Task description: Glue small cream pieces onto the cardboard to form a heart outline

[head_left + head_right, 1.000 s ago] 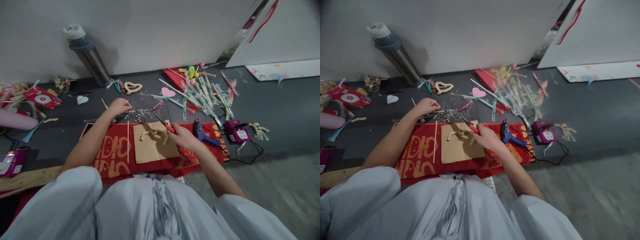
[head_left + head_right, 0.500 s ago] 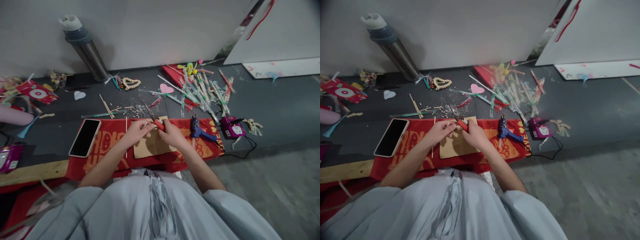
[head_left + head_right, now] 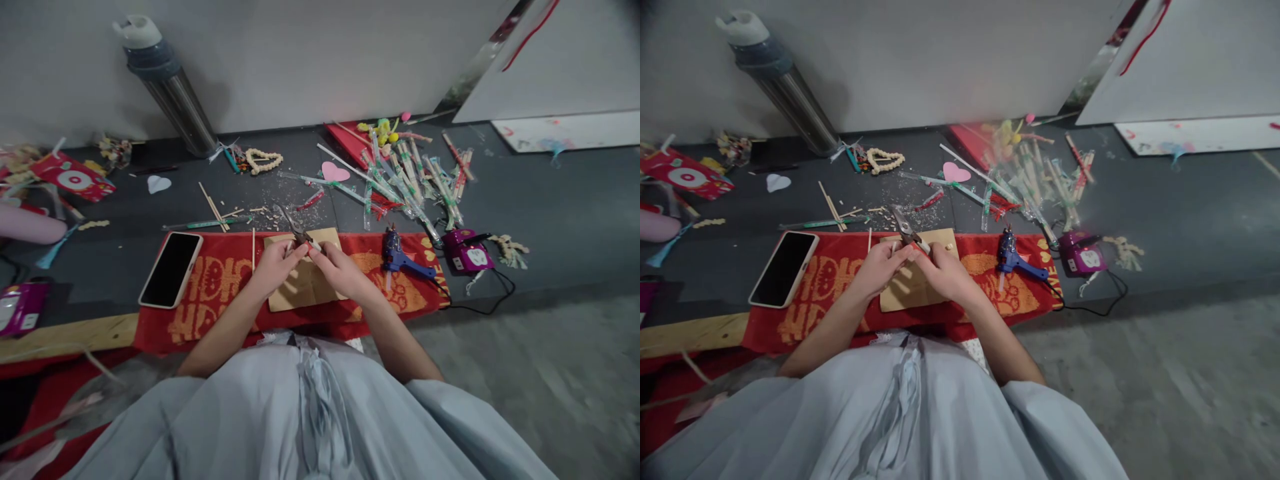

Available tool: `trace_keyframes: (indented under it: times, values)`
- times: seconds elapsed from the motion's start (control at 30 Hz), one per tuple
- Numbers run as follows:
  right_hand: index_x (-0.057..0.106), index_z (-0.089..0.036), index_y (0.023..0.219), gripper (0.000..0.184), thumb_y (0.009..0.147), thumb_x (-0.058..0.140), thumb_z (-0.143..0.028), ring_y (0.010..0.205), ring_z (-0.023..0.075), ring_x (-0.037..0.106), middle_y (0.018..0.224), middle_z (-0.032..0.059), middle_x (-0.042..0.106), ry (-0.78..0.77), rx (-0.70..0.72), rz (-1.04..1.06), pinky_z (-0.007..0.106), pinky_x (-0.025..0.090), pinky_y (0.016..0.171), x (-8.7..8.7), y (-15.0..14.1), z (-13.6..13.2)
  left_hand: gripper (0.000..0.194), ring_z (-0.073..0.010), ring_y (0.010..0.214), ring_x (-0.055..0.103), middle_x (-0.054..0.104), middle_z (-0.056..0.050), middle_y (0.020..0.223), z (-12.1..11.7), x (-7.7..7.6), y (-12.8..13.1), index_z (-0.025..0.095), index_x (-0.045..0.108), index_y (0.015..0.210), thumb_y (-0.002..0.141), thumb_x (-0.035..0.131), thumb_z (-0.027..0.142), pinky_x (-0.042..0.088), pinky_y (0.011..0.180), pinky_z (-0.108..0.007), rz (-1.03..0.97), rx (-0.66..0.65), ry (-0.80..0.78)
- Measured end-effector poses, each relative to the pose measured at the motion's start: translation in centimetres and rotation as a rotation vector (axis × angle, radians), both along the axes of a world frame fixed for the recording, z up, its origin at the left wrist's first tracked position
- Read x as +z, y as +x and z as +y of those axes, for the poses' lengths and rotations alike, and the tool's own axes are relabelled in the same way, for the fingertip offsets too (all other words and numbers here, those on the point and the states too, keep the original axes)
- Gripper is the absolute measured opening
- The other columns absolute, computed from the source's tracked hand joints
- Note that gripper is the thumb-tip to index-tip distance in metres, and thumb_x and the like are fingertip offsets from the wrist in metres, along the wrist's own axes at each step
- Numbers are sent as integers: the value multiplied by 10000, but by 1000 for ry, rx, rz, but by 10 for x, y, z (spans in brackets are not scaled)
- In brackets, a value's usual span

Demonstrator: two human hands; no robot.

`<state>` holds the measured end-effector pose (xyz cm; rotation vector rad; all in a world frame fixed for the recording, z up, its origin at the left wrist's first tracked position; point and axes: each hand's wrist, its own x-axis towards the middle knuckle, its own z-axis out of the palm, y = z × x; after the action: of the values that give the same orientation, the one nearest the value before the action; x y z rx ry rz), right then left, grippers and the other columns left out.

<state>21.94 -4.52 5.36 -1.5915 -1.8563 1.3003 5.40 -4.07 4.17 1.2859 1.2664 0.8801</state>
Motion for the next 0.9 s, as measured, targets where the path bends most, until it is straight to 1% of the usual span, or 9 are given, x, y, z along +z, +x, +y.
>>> trace_keyframes:
  times: [0.1, 0.2, 0.27, 0.37, 0.5, 0.57, 0.63, 0.73, 0.9]
  values:
    - [500, -211, 888, 341, 951, 273, -458, 896, 166, 575, 906, 30, 639, -34, -8, 85, 264, 414, 773, -3, 4, 0, 548, -76, 472, 251, 313, 63, 521, -6, 6, -1, 217, 375, 602, 719, 626, 690, 171, 439, -250, -23, -15, -83]
    - [485, -211, 871, 229, 920, 301, -340, 842, 168, 569, 858, 21, 614, -62, 0, 14, 270, 415, 744, -6, 7, 0, 549, -77, 453, 237, 313, 67, 507, -11, 10, -3, 227, 387, 618, 704, 607, 722, 176, 433, -254, -64, -38, -147]
    - [486, -206, 881, 171, 890, 347, -306, 838, 169, 563, 858, 22, 608, -63, 20, -25, 272, 419, 744, -8, 9, 0, 544, -80, 453, 255, 360, 56, 503, -12, 11, -7, 223, 412, 611, 706, 601, 725, 190, 435, -254, -53, -59, -153]
    - [517, -189, 950, 192, 873, 394, -315, 882, 171, 570, 941, 36, 635, -56, 27, 13, 279, 434, 793, -10, 12, -1, 503, -81, 462, 300, 462, 24, 539, -9, 8, -15, 206, 479, 613, 745, 588, 679, 208, 444, -253, 8, -79, -164]
    - [548, -168, 1083, 316, 879, 414, -369, 949, 190, 589, 1032, 60, 665, -77, 39, 94, 303, 453, 853, -6, 20, -2, 287, -92, 550, 419, 617, -19, 735, 4, 2, -31, 172, 618, 815, 785, 589, 455, 318, 524, -236, 46, 118, -149]
    - [551, -165, 1119, 355, 879, 424, -392, 1011, 201, 591, 1104, 74, 666, -83, 71, 136, 316, 453, 900, -2, 22, -3, 231, -100, 592, 450, 650, -35, 812, 11, 1, -37, 159, 633, 885, 820, 532, 356, 362, 576, -236, 77, 163, -136]
    - [561, -163, 1109, 362, 878, 427, -408, 1043, 210, 591, 1141, 84, 662, -80, 104, 142, 332, 448, 934, 1, 23, -4, 228, -106, 610, 458, 665, -43, 857, 17, 0, -41, 156, 637, 911, 856, 470, 301, 384, 609, -241, 121, 144, -102]
    - [581, -164, 1064, 370, 888, 419, -446, 1034, 223, 600, 1101, 89, 673, -70, 139, 109, 355, 454, 938, 3, 21, -6, 231, -116, 640, 474, 663, -42, 893, 21, 0, -44, 162, 638, 913, 868, 431, 255, 402, 641, -248, 177, 96, -44]
    - [594, -176, 1092, 376, 902, 427, -454, 1048, 222, 605, 1087, 78, 684, -51, 157, 125, 362, 461, 949, -2, 18, -6, 257, -135, 675, 481, 576, -8, 772, 21, -1, -42, 164, 657, 868, 833, 406, 207, 399, 663, -252, 217, 63, -2]
